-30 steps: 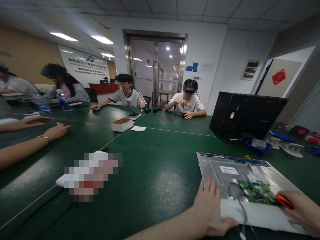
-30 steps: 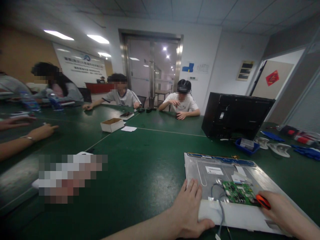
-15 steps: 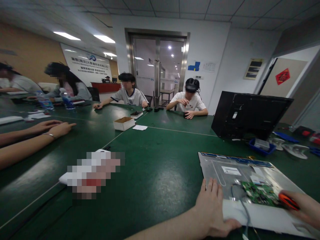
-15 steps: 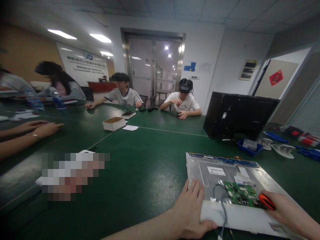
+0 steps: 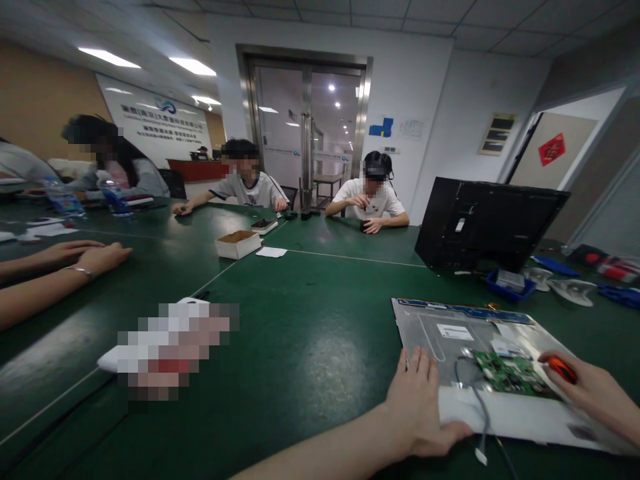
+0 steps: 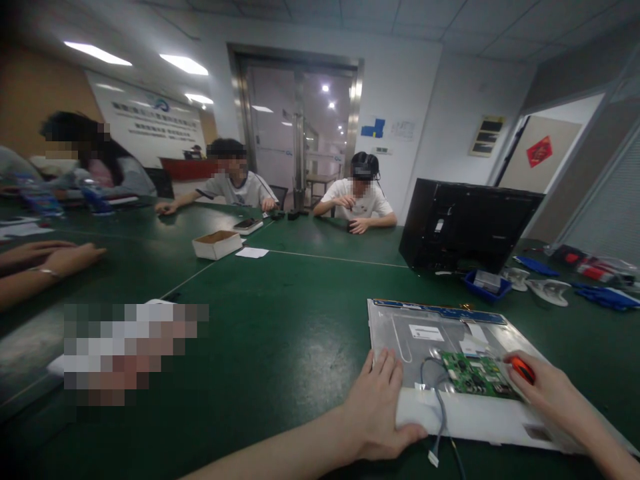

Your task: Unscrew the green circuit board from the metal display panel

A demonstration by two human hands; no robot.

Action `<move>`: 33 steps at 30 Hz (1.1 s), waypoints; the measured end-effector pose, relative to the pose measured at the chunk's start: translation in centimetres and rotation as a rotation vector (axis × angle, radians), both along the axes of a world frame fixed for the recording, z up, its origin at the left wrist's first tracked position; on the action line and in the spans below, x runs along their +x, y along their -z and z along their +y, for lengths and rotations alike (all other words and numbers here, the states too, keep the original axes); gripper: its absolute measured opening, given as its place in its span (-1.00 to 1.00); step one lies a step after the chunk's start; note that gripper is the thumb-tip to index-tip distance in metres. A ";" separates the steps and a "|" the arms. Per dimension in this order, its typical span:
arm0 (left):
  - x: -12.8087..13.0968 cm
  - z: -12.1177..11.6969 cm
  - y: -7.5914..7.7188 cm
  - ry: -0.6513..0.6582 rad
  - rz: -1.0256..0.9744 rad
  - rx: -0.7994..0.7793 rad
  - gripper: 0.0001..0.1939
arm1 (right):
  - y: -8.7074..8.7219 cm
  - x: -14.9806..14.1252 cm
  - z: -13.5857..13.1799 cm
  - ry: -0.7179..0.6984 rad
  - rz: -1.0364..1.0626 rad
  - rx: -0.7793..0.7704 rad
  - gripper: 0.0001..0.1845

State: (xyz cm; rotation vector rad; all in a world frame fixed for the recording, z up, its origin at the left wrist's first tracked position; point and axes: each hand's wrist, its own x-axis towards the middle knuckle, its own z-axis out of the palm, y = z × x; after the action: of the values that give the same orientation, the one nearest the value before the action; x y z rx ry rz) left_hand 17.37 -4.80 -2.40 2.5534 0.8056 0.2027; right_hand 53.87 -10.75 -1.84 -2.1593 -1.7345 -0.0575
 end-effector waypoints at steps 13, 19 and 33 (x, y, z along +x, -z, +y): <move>5.6 0.4 0.0 0.023 0.023 0.009 0.10 | -0.4 -3.8 7.7 -0.148 -0.133 -0.239 -0.61; 7.6 0.7 1.2 0.031 -0.003 0.020 0.15 | -1.2 -1.7 7.6 -0.190 -0.122 -0.248 -0.69; 12.4 1.4 1.9 0.046 -0.023 0.031 0.10 | 0.2 3.2 1.7 -0.218 0.070 -0.134 -0.60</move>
State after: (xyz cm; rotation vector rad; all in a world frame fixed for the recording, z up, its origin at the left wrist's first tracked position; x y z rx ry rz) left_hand 29.79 -3.38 -4.34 2.5914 0.7402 0.2313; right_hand 57.08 -9.05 -2.06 -2.0202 -1.9713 0.1930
